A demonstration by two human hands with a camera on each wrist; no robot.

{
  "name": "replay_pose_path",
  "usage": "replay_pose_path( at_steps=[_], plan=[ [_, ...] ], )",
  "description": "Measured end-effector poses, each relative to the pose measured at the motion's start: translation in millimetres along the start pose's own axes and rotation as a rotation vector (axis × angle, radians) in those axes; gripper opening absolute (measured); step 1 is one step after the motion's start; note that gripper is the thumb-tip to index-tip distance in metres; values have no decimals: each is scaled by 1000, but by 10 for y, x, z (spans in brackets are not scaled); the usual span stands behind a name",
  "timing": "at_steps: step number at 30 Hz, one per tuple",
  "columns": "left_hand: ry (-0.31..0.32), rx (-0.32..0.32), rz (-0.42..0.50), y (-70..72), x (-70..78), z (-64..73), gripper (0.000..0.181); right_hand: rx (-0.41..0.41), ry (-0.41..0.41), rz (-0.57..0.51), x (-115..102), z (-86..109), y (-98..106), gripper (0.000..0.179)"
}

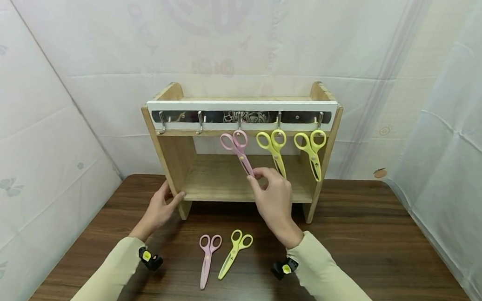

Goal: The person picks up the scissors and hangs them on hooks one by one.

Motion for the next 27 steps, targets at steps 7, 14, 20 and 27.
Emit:
replay_pose_path(
  at_steps=[7, 14, 20, 27],
  plan=[
    [-1, -6, 1, 3, 6, 3, 63, -7, -28, -1, 57, -37, -86, 7],
    [-4, -1, 5, 7, 13, 1, 61, -15, -29, -20, 70, -35, -107, 6],
    [-8, -6, 12, 6, 12, -5, 60, -21, -36, -13, 68, -29, -109, 7],
    [-10, -2, 17, -1, -16, -11, 60, -31, -41, -7, 59, -27, -118, 8]
  ],
)
Point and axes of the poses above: each hand's wrist, its own z-axis away from the middle knuckle, its own y-axis out of the back of the hand, x = y × z, the point moved 4 cm from there along -z, towards the middle knuckle, and after that the axes turned 3 degrees about y, right-handed, at the moved point
